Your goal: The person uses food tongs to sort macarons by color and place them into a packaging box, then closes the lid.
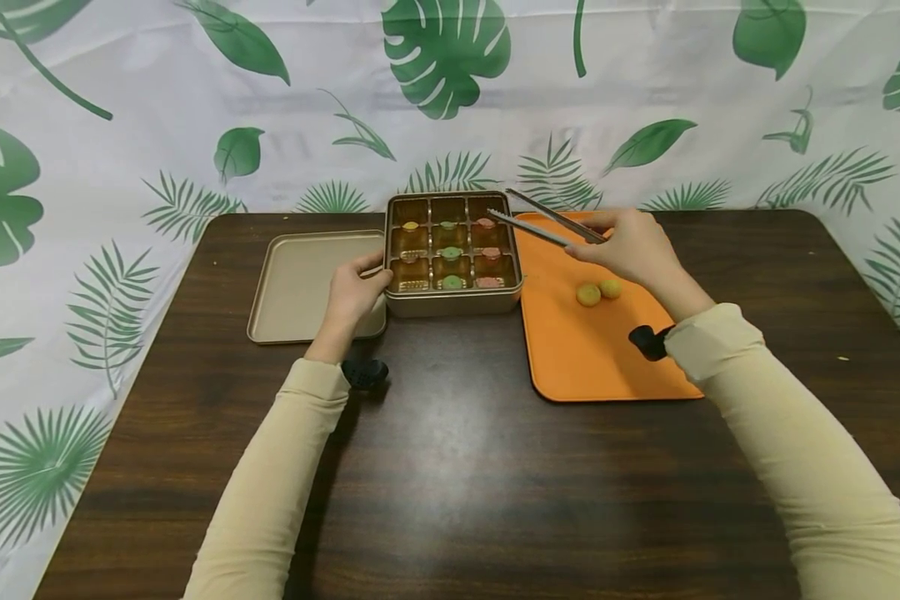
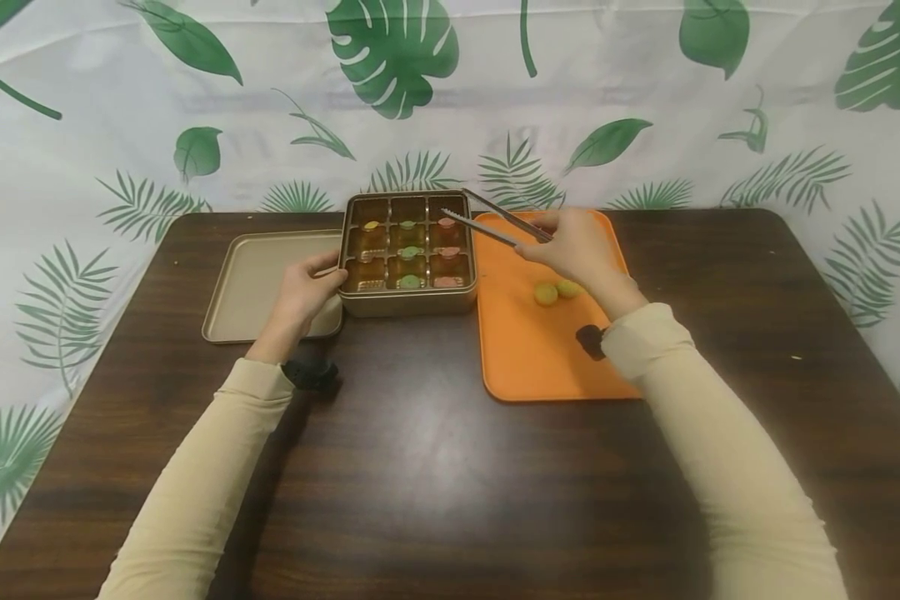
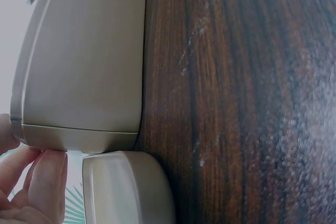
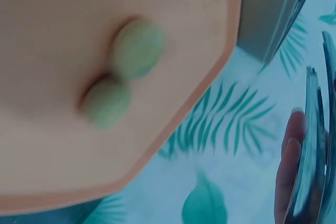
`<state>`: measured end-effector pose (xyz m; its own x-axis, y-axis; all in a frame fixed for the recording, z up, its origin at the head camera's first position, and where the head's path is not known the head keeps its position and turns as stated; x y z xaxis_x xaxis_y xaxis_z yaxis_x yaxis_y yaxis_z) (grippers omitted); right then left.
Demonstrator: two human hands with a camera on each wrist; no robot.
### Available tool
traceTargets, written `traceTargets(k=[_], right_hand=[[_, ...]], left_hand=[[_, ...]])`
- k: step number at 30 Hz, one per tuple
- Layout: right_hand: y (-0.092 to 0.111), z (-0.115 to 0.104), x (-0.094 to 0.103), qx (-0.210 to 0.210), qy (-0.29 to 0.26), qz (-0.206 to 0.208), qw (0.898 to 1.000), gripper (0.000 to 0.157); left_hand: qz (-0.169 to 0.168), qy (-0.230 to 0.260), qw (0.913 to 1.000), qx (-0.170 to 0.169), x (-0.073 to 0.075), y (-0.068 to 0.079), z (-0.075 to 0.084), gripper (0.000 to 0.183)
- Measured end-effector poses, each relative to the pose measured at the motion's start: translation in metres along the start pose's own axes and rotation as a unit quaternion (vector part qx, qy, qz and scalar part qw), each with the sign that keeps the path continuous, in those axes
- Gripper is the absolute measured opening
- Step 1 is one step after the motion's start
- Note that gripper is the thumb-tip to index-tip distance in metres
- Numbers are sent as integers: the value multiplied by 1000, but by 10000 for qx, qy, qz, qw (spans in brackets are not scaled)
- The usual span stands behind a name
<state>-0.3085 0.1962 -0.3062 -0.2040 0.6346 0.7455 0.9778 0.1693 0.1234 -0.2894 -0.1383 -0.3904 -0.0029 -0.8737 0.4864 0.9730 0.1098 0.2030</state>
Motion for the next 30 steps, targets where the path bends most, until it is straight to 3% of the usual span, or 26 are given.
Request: traceTargets(k=[11, 19, 30], right_hand=[[31, 53, 20, -85, 263, -220, 9994, 68], [49, 87, 21, -107, 356, -393, 9985, 64], [70, 119, 18, 3, 436, -309, 9986, 58]], left_hand=[[-12, 16, 10000, -4, 0, 1, -1, 47], [-35, -5, 10000, -20, -1, 1, -2, 47], [-37, -10, 10000, -11, 0, 0, -2, 46]])
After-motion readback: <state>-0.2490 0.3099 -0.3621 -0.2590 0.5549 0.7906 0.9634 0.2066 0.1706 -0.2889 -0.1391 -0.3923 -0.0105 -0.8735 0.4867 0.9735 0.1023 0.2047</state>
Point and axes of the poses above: each hand's wrist, its own y-axis away from the middle knuckle, its own x-axis out of the back of the hand, z = x × y, the point moved 8 cm from there along -y, towards the middle knuckle, and after that the axes turned 13 degrees about -y, right-handed, at the moved point
